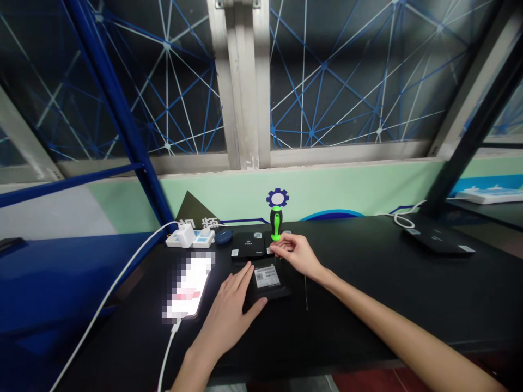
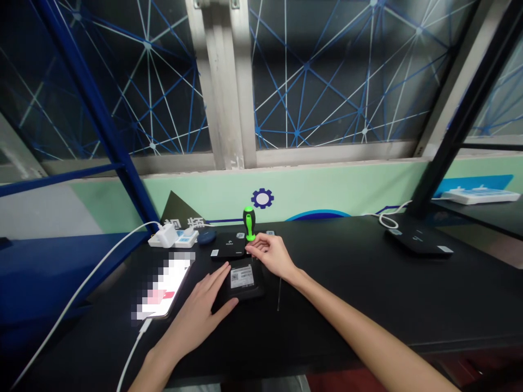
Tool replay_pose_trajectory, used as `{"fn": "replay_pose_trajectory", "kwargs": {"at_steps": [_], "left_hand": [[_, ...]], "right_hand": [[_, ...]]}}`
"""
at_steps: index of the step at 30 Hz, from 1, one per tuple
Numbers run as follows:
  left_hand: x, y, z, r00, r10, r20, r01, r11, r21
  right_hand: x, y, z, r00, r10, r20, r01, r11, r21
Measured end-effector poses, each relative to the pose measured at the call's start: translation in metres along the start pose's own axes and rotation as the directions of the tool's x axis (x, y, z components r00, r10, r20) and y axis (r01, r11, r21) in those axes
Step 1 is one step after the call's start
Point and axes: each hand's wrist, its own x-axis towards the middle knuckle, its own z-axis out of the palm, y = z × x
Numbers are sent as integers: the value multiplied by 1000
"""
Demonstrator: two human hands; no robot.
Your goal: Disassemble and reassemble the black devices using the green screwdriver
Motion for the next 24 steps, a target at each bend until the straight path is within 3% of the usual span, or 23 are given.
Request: {"fn": "replay_pose_trajectory", "kwargs": {"at_steps": [7, 18, 24], "left_hand": [[1, -4, 2, 1000, 21, -10, -21, 1000, -11], [-2, -6, 3, 999, 32, -43, -33, 999, -28], [-1, -8, 5, 998, 43, -46, -44, 999, -18]], "right_hand": [[0, 1, -3, 999, -7, 49, 5, 999, 49], [2, 4, 2, 1000, 7, -25, -6, 1000, 26], [2, 4, -2, 1000, 16, 16, -17, 999, 39]]}}
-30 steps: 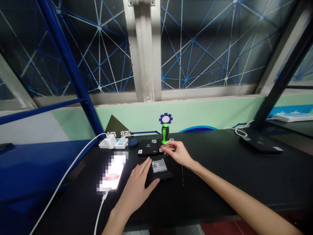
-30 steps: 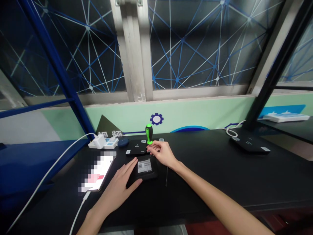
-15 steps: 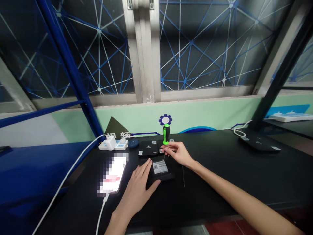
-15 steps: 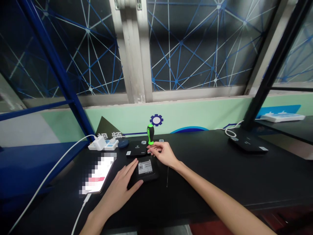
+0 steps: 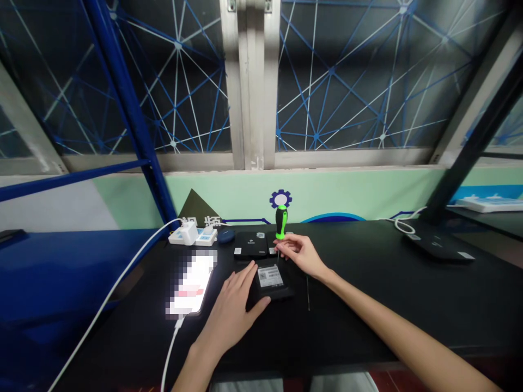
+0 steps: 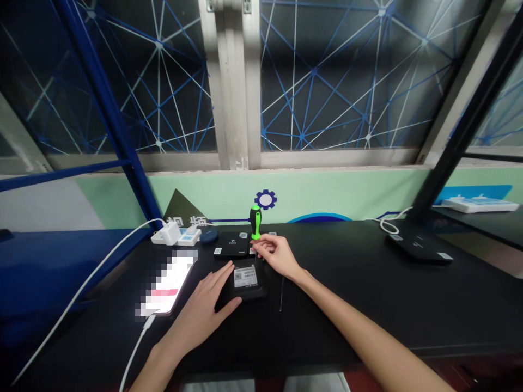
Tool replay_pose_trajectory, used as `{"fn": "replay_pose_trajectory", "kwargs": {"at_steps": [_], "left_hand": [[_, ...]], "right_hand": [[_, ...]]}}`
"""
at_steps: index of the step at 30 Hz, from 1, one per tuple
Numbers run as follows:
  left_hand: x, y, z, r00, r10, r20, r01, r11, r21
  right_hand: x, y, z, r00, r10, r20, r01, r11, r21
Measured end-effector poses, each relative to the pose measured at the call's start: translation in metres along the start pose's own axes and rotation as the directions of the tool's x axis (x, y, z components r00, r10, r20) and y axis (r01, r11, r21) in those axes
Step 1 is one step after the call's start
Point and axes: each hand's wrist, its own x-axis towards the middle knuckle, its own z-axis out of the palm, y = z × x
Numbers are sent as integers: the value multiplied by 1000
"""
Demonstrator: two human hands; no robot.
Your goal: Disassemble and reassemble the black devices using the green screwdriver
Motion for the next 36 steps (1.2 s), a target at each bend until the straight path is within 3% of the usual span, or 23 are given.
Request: {"fn": "replay_pose_trajectory", "kwargs": {"at_steps": [18, 36], "left_hand": [[1, 8, -7, 999, -23, 25, 23, 1000, 10], [2, 1, -5, 997, -31, 67, 31, 1000, -3]], "right_hand": [[-1, 0, 0, 999, -25, -39, 23, 999, -39], [-1, 2, 2, 999, -18, -41, 18, 1000, -8]]}}
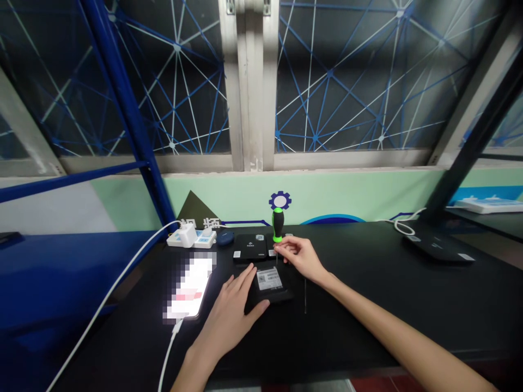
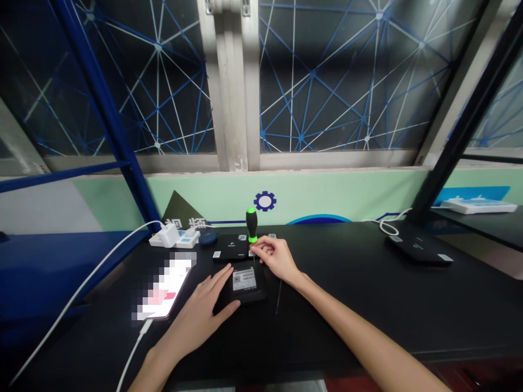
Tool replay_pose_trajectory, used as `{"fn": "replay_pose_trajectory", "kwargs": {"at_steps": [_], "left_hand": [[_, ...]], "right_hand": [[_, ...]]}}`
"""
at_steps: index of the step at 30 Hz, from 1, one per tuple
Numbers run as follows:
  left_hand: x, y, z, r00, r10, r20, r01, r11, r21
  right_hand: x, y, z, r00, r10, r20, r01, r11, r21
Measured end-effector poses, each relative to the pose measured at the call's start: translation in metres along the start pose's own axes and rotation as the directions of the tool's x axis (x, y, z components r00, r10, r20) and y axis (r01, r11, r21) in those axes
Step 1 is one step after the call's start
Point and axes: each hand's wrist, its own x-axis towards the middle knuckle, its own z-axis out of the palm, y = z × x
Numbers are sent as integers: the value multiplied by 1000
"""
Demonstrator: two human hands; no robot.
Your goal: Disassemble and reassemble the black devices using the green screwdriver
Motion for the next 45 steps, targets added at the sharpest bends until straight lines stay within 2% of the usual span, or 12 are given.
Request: {"fn": "replay_pose_trajectory", "kwargs": {"at_steps": [12, 21, 45], "left_hand": [[-1, 3, -1, 1000, -17, -18, 18, 999, 31], [0, 4, -2, 1000, -9, -30, 10, 1000, 26], [0, 5, 0, 998, -15, -60, 17, 999, 32]], "right_hand": [[0, 0, 1, 999, -28, -32, 26, 997, -70], [-2, -1, 2, 999, -8, 35, 11, 996, -86], [-1, -3, 1, 1000, -12, 7, 13, 995, -104]]}}
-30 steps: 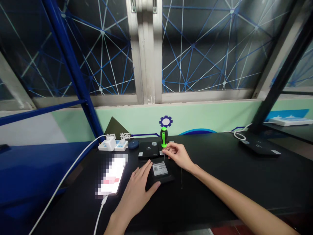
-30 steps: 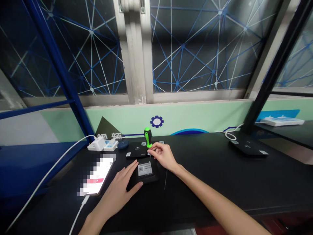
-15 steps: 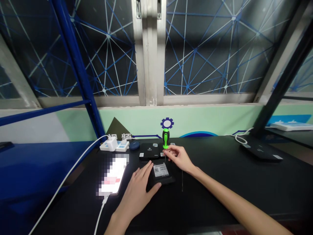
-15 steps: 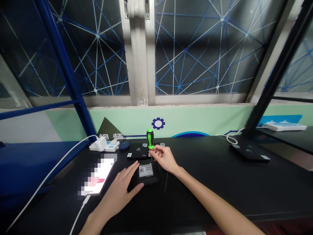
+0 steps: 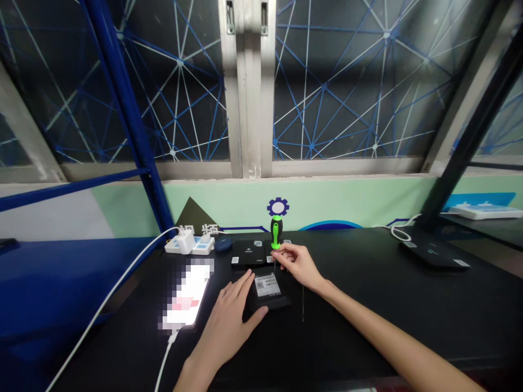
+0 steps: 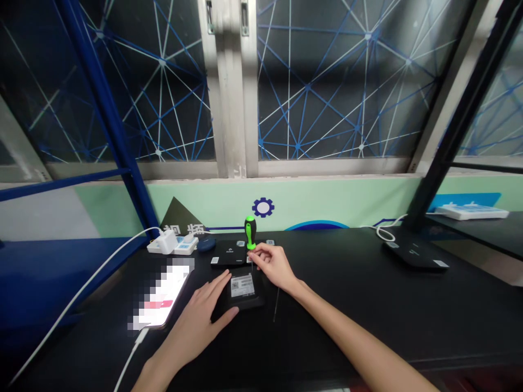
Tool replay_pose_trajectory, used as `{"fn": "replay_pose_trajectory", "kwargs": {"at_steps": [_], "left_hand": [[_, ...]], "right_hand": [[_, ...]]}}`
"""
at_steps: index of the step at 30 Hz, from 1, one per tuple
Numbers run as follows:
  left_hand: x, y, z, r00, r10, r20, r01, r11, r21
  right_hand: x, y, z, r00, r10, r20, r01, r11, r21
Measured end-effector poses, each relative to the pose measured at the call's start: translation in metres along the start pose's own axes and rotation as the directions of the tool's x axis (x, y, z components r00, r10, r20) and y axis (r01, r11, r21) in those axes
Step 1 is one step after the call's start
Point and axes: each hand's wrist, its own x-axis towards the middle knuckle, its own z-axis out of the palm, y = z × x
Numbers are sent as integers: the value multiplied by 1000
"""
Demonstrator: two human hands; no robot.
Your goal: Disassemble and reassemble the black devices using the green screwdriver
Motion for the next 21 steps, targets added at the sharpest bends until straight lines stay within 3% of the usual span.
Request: {"fn": "replay_pose_trajectory", "kwargs": {"at_steps": [21], "left_hand": [[0, 1, -3, 998, -42, 45, 43, 998, -34]], "right_hand": [[0, 2, 2, 1000, 5, 2, -5, 1000, -2]]}}
